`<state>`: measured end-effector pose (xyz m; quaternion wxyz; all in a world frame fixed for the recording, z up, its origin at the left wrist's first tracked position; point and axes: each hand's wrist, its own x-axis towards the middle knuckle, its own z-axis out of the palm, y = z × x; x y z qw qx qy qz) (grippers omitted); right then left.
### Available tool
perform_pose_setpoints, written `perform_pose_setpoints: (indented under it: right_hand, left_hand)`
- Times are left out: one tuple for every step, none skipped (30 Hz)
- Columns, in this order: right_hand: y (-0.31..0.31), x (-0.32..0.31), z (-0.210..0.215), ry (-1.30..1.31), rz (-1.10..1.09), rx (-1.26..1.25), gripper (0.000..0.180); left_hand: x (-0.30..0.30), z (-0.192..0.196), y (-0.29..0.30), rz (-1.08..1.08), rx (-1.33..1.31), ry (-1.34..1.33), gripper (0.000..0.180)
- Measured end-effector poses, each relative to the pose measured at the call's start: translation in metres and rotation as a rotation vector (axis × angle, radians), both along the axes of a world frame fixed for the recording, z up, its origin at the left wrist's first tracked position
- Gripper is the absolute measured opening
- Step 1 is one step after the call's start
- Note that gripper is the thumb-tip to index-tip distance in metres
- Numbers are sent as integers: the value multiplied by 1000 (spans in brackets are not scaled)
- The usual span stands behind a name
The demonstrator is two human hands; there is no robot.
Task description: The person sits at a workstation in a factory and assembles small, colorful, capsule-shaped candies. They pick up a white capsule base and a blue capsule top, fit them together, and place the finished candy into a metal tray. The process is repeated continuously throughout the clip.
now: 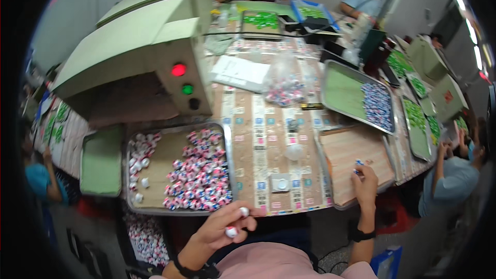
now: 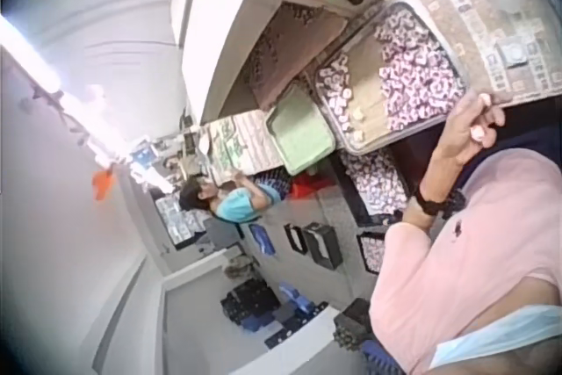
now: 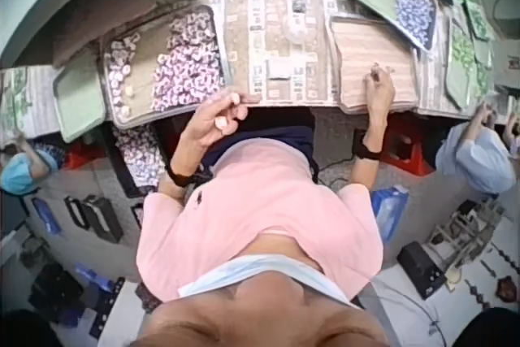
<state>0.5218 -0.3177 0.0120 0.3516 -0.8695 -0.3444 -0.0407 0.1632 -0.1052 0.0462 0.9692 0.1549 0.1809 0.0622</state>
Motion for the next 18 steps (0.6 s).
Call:
perform_pose_setpoints:
  right_hand:
    - [7,-13,11,180,-47,-3,16]
    - [12,-26,17,302,1,48,16]
    - [17,-39,21,425,47,96,16]
    - [21,-50,21,544,82,142,16]
    - [26,-60,18,602,178,193,16]
    - [34,-70,19,655,229,199,16]
    - [41,-81,26,708,274,202,15]
    - [48,-91,29,758,322,207,15]
    - [55,-99,29,776,361,204,16]
    - [61,-105,29,790,396,203,16]
    - [65,-111,30,804,429,203,17]
    - [70,-117,29,892,389,208,17]
    - [75,-122,29,974,350,210,18]
    - [79,-126,30,1056,308,212,19]
    - [82,-128,32,1046,294,167,19]
    - [84,-127,31,912,345,142,18]
    - [87,-126,27,778,394,116,17]
    - [89,-125,26,643,442,91,16]
  left_hand:
    - [2,-2,0,10,-44,7,29]
    - [4,-4,-2,11,-90,6,32]
    - [4,-6,-6,37,-114,-2,34]
    - [6,-9,-8,52,-140,-15,36]
    - [6,-11,-10,67,-165,-31,37]
    - [5,-12,-11,78,-162,-31,38]
    - [5,-13,-11,84,-163,-30,38]
    - [4,-14,-12,92,-162,-33,38]
    - [3,-15,-13,114,-188,-31,36]
    - [2,-15,-13,123,-184,-7,36]
    - [2,-13,-13,132,-181,18,36]
    - [1,-12,-13,139,-177,44,36]
    - [0,-12,-14,148,-172,47,36]
    - [-1,-12,-15,157,-166,51,35]
    - [-2,-12,-16,166,-161,56,35]
    - [-3,-15,-17,154,-143,60,35]
    - [-5,-19,-18,143,-124,64,35]
    - [-5,-21,-18,132,-106,68,35]
